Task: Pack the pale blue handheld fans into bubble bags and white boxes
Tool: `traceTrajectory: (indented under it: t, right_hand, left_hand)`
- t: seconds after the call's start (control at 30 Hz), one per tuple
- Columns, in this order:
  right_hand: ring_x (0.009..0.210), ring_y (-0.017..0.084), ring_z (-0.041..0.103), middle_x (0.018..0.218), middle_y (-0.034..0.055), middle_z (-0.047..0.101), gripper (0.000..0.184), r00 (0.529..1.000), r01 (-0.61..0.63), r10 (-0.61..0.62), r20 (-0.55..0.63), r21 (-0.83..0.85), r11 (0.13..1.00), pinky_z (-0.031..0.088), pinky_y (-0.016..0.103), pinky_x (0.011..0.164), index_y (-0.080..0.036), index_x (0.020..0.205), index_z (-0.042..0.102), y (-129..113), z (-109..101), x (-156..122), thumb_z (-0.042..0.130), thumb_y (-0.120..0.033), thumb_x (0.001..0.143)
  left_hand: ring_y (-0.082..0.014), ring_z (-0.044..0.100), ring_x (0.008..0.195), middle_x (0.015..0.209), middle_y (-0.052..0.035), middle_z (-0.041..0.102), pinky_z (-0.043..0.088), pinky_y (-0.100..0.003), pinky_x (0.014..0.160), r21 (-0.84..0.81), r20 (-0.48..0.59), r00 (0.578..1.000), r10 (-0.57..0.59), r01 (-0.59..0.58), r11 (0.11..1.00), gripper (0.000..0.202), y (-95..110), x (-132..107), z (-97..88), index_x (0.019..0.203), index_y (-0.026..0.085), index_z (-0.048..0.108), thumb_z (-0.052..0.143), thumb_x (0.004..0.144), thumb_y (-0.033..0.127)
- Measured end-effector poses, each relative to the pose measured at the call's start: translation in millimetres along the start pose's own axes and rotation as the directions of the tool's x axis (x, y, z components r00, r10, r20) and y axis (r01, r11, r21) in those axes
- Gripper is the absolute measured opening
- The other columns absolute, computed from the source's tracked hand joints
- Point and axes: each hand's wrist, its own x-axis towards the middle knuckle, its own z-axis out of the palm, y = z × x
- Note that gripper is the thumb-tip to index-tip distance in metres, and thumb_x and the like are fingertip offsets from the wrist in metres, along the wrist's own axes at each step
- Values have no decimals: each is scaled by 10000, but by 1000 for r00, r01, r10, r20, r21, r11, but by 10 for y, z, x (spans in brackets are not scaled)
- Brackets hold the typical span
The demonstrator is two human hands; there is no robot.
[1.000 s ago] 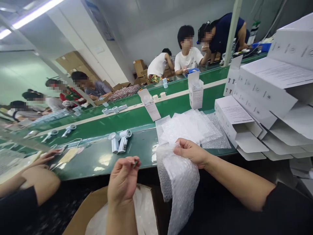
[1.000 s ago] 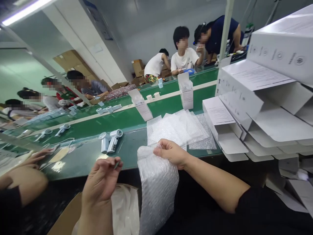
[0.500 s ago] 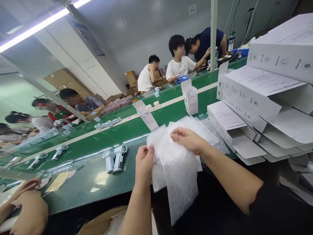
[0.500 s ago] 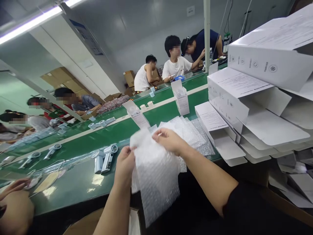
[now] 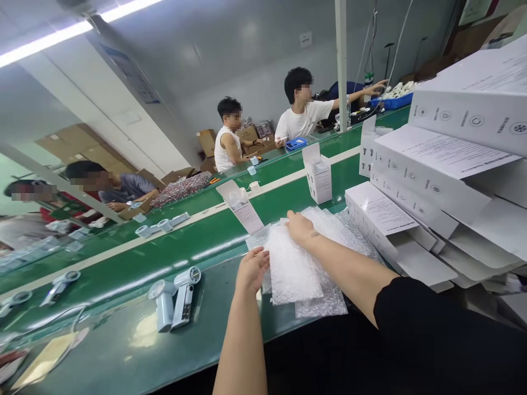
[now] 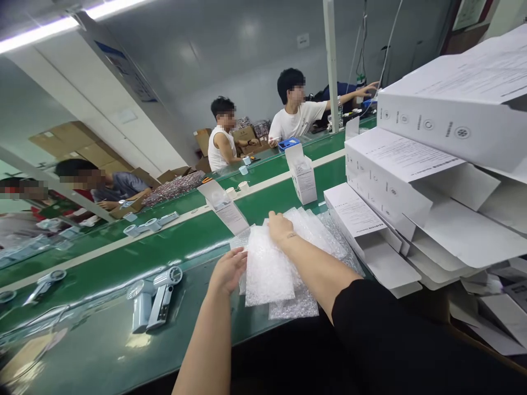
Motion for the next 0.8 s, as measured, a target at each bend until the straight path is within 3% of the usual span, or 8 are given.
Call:
traceTrajectory:
  t: [0.1, 0.17, 0.23, 0.33, 0.43, 0.63, 0.7, 0.8]
  right_hand:
    - [1002, 264, 615, 1140, 176, 600, 281, 999, -27, 26, -20, -35, 999, 438, 375, 844, -151, 1192, 519, 108, 76, 27, 420, -283, 965]
    - [1082, 262, 581, 1172, 157, 600, 340, 998, -20, 18, -52, -38, 999, 423, 376, 902, -171, 1235, 503, 171, -13, -6, 383, -361, 980]
    - [1252, 313, 453, 1293, 176, 535, 449, 988, -59, 49, -144, -64, 996, 348, 455, 1004, -174, 1304, 466, 288, -162, -84, 340, -458, 979]
    - [1403, 452, 147, 1500, 241, 278, 690, 949, -254, 225, -221, -116, 960, 185, 651, 1032, -154, 1432, 361, 553, -325, -268, 301, -623, 929]
    - [1414, 485, 74, 1543, 274, 141, 835, 930, -364, 351, -111, -128, 923, 139, 674, 1033, -127, 1493, 280, 728, -278, -416, 291, -700, 886]
    - [1422, 308, 245, 1525, 190, 283, 602, 979, -205, 204, 17, 52, 977, 252, 488, 1100, -152, 1480, 313, 522, -119, -395, 225, -479, 982]
    - [1436, 273, 222, 1539, 184, 257, 602, 983, -180, 181, -12, 69, 981, 260, 456, 1111, -140, 1507, 240, 460, -238, -433, 212, -441, 988]
    - [1468, 341, 9, 1603, 132, 35, 651, 991, -106, 111, -74, 73, 992, 168, 585, 1115, -244, 1540, 128, 437, -464, -624, 242, -534, 968]
  left_hand:
    - [-323, 338, 1369, 1429, -103, 441, 268, -542, 1124, 223, -48, 977, 209, -194, 955, 433, 35, -26, -9, 1236, 236, 562, 602, 844, 415]
    - [-383, 114, 1450, 1552, -44, 286, 108, -618, 1142, 536, 109, 944, 310, -318, 782, 519, 13, -53, 82, 1227, 318, 587, 684, 749, 495]
    - [-452, -28, 1441, 1604, -36, 146, 27, -710, 1085, 771, 247, 948, 202, -318, 551, 607, -45, -52, 176, 1247, 356, 587, 689, 695, 589]
    - [-489, 11, 1428, 1610, -73, 102, 45, -748, 1046, 879, 247, 968, 38, -241, 411, 693, -153, 15, 218, 1367, 380, 477, 541, 752, 694]
    - [-484, 85, 1425, 1597, -101, 161, 56, -731, 1058, 883, 302, 952, 49, -298, 362, 722, -236, 70, 182, 1432, 354, 393, 472, 796, 686]
    - [-429, 143, 1435, 1564, -117, 267, 108, -634, 1119, 796, 469, 878, 99, -468, 383, 688, -292, 16, 163, 1408, 287, 442, 557, 797, 581]
    - [-376, 220, 1430, 1524, -143, 342, 151, -579, 1139, 774, 446, 887, 121, -451, 446, 633, -283, 52, 101, 1377, 247, 476, 557, 814, 524]
    - [-311, 298, 1412, 1488, -175, 381, 212, -492, 1152, 764, 325, 927, 185, -373, 526, 530, -270, 164, -37, 1302, 186, 530, 531, 842, 449]
